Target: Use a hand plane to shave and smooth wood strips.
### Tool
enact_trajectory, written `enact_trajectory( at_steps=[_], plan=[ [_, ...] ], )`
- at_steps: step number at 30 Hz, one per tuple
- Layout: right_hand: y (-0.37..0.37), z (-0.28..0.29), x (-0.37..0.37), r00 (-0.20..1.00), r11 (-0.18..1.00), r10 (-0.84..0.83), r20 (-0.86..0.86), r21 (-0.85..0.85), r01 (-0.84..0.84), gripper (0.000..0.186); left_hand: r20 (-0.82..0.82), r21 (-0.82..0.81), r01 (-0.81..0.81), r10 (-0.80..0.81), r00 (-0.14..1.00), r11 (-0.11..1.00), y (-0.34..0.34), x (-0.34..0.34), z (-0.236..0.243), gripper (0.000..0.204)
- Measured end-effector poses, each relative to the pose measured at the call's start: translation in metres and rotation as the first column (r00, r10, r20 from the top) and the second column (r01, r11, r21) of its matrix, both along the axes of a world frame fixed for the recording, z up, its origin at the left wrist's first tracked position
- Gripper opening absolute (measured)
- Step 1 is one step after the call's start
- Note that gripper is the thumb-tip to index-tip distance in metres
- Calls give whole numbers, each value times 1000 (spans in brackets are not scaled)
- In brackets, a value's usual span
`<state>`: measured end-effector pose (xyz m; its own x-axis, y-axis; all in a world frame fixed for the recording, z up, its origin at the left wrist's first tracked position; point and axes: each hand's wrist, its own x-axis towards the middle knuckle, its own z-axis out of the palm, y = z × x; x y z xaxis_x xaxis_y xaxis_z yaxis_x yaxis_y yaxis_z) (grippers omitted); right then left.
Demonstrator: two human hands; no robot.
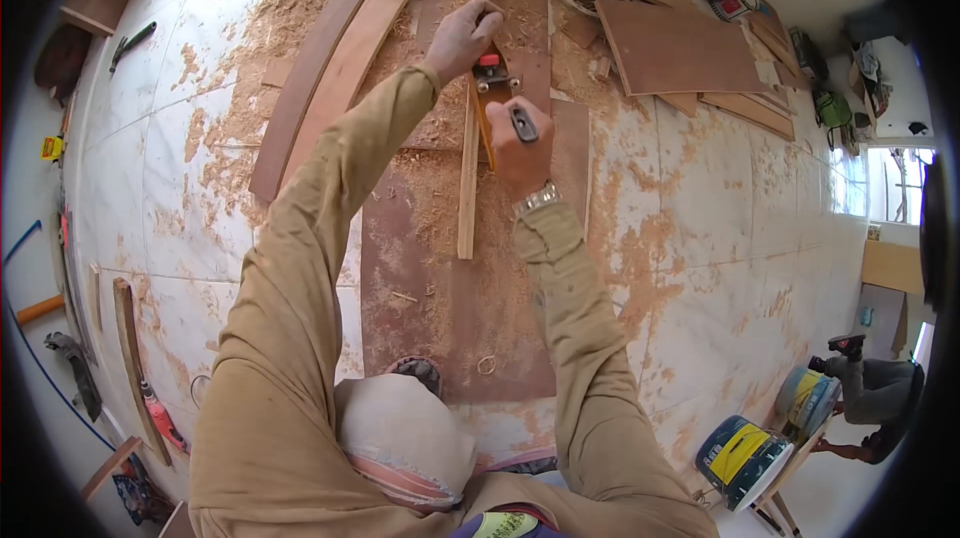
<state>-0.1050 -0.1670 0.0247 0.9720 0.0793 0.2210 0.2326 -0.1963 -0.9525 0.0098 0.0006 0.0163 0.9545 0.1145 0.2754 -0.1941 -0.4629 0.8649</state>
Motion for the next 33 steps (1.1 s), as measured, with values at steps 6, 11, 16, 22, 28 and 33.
enact_trajectory(
  at_steps=[6,11,16,22,28,33],
  plan=[
    [-53,41,-219,995,988,94,-35,-118,-97,23,-62,-131,-4,-4,998,991,-52,-231,-15,14],
    [-3,22,-42,995,996,56,-77,-62,-61,26,-72,-239,-20,3,997,971,-5,-42,-17,23],
    [37,12,78,997,978,-62,49,-194,71,28,154,25,-55,50,987,998,33,95,-14,25],
    [-39,30,-140,992,992,66,-110,-99,-77,26,-208,-388,-77,-6,978,918,-37,-148,-6,17],
    [-47,34,-171,999,998,27,-35,-55,-29,23,-32,-83,40,-43,999,996,-50,-179,-8,14],
    [24,18,83,998,992,-42,52,-115,48,26,102,-1,-24,24,994,1000,22,76,1,33]
  ],
)
